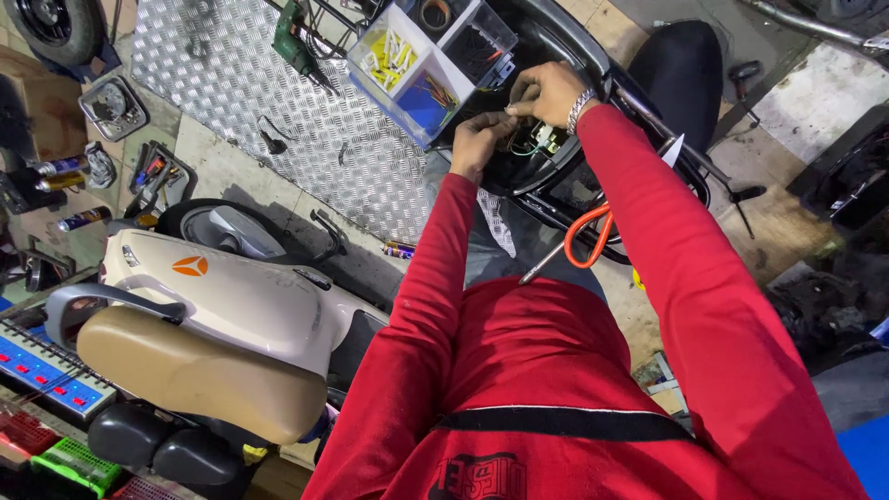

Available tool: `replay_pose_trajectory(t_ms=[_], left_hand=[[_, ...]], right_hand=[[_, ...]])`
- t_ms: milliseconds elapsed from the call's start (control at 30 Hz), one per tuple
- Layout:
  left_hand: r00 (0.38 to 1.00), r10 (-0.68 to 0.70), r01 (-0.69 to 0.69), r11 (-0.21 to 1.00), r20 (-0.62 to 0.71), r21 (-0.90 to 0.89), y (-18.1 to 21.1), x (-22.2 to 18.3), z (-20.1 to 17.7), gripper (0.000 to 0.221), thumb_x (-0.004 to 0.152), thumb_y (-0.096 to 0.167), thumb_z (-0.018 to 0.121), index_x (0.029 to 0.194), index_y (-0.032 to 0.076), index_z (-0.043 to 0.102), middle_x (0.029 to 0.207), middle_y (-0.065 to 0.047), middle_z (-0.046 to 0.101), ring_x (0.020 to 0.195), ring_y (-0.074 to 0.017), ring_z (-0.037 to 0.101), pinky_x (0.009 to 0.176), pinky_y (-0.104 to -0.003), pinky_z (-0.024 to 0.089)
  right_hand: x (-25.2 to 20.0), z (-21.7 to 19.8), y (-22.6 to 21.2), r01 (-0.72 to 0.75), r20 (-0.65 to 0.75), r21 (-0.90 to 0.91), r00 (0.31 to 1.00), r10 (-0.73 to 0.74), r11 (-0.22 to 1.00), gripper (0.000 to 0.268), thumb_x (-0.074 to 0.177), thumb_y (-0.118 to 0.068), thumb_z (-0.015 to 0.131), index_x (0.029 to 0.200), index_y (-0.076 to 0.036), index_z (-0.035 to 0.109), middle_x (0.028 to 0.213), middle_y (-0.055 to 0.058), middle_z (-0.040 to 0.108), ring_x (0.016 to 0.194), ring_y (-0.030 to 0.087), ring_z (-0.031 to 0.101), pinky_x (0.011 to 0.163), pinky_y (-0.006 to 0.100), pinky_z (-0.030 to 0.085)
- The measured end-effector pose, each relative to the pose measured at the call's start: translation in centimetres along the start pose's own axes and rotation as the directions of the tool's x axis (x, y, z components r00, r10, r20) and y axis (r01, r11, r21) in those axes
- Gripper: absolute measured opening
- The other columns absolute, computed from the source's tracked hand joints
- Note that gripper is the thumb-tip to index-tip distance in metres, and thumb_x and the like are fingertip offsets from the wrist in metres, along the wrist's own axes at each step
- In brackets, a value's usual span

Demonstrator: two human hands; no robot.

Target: Connecting electrical wires on a motorcycle using connectors and scissors.

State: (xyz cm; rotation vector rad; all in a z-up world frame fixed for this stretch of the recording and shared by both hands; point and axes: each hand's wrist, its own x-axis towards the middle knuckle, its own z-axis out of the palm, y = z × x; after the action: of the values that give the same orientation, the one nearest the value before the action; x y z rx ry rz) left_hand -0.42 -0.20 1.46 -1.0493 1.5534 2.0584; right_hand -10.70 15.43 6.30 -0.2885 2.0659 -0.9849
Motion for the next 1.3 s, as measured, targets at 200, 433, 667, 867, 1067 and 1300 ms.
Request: replay_pose_trajectory(t_ms=[200,433,667,867,1067,1300], left_hand=[[0.998,0.056,-0.052,0.846,0.008,0.531,4.3,-1.1,1.4,0.008,0.077,0.021,0.084,0.079,0.013,0.081,0.070,-0.001,0.076,0.053,-0.0091,0.061,0.052,-0.025,0.049],[0.994,0.054,-0.112,0.395,0.099,0.912,4.5,3.4,2.4,0.029,0.069,0.029,0.063,0.086,0.011,0.080,0.089,-0.013,0.079,0.088,-0.0336,0.074,0.076,-0.042,0.056],[0.923,-0.264,-0.329,-0.161,0.281,0.930,8.6,6.2,6.8,0.047,0.074,0.027,0.064,0.114,0.002,0.068,0.119,-0.024,0.070,0.110,-0.0442,0.068,0.095,-0.046,0.057],[0.723,-0.538,-0.614,-0.215,0.432,0.759,9.7,8.2,8.3,0.031,0.073,0.021,0.057,0.090,-0.002,0.070,0.097,-0.020,0.075,0.091,-0.0382,0.071,0.069,-0.042,0.056],[0.540,-0.650,-0.804,-0.210,0.534,0.557,9.4,9.8,8.2,0.013,0.071,0.014,0.060,0.073,0.006,0.070,0.078,-0.013,0.074,0.076,-0.0313,0.070,0.062,-0.043,0.051],[0.315,-0.719,-0.918,-0.065,0.619,0.392,13.0,9.5,9.0,0.016,0.086,0.010,0.064,0.093,0.015,0.078,0.096,-0.002,0.080,0.087,-0.0213,0.073,0.073,-0.037,0.055]], right_hand=[[1.1,0.5,1.9,0.067,0.008,-0.050,0.998,-0.066,0.996,0.015,0.104,-0.028,0.069,0.108,-0.015,0.073,0.085,0.003,0.076,0.070,0.017,0.069,0.062,0.037,0.055],[-1.6,1.3,-0.3,-0.122,-0.332,-0.082,0.939,0.088,0.989,0.027,0.093,-0.006,0.068,0.119,-0.009,0.062,0.114,0.016,0.068,0.104,0.036,0.065,0.084,0.050,0.057],[-4.2,9.1,-0.1,-0.157,-0.660,0.329,0.667,0.345,0.931,0.043,0.070,-0.030,0.088,0.102,-0.004,0.076,0.100,0.022,0.075,0.095,0.045,0.070,0.078,0.050,0.056],[-0.3,15.1,-1.8,-0.062,-0.748,0.618,0.262,0.610,0.784,0.023,0.079,-0.026,0.085,0.091,-0.010,0.074,0.088,0.012,0.079,0.086,0.036,0.075,0.072,0.047,0.056],[1.1,17.0,-2.9,0.122,-0.544,0.837,0.085,0.835,0.533,0.018,0.081,-0.025,0.081,0.088,-0.009,0.082,0.085,0.006,0.081,0.082,0.016,0.077,0.073,0.034,0.057],[2.5,16.2,-5.2,0.448,-0.250,0.877,0.116,0.961,0.174,0.015,0.087,-0.014,0.075,0.094,-0.002,0.077,0.067,0.003,0.070,0.037,0.018,0.063,0.033,0.033,0.050]])
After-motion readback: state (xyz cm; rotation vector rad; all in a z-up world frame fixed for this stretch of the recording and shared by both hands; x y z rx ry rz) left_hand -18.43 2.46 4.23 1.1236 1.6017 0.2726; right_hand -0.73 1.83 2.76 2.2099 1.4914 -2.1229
